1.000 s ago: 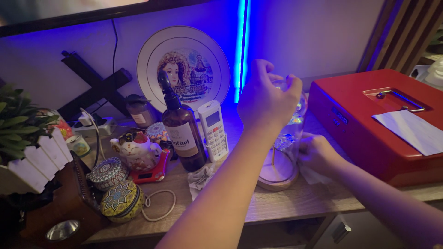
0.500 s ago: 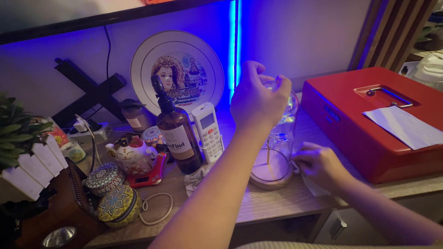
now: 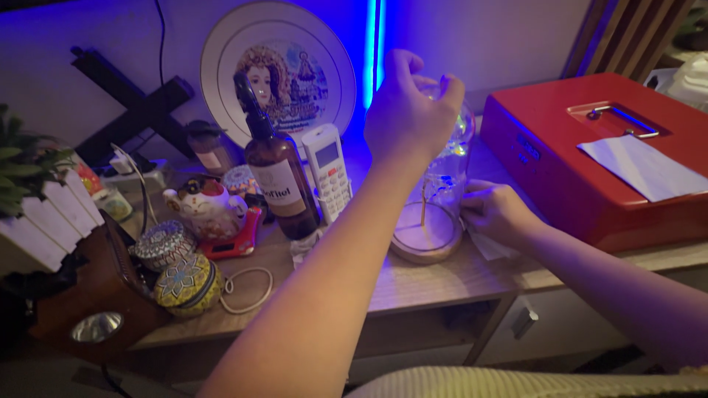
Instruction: The person wipes a glass dome covering an artificial rose and a small ceramic figurine with a cloth.
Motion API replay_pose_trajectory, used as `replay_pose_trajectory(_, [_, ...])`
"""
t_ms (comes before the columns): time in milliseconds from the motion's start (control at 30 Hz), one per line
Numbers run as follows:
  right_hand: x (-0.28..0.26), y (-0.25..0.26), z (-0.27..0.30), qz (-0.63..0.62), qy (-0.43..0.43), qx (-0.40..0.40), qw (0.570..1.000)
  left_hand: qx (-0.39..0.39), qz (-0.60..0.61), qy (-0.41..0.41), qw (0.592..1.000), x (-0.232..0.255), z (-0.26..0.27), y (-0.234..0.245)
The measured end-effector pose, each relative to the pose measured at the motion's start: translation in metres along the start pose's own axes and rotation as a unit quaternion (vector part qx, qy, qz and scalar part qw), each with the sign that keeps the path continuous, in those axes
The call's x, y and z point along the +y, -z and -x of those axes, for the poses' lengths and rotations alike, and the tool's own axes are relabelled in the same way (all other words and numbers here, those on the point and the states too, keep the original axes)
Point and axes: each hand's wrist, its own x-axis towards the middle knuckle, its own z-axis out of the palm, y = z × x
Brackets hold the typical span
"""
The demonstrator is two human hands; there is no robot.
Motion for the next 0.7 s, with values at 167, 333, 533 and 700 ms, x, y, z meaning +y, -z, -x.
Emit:
replay_pose_trajectory(167, [-0.011, 0.005, 0.015, 0.02, -0.046, -0.006, 0.999, 0.0, -0.005, -0.004, 1.0, -0.003, -0.001, -0.001])
replay_pose_trajectory(333, [-0.027, 0.005, 0.033, 0.019, -0.044, 0.014, 0.999, 0.001, -0.01, -0.004, 1.0, -0.005, -0.002, -0.003])
replay_pose_trajectory(533, [-0.002, -0.003, 0.012, -0.023, -0.107, 0.04, 0.993, -0.001, -0.008, -0.015, 1.0, -0.006, -0.003, -0.003])
replay_pose_trajectory(700, [0.031, -0.015, -0.025, -0.013, -0.105, -0.038, 0.994, -0.013, 0.009, -0.012, 1.0, -0.004, -0.003, 0.0])
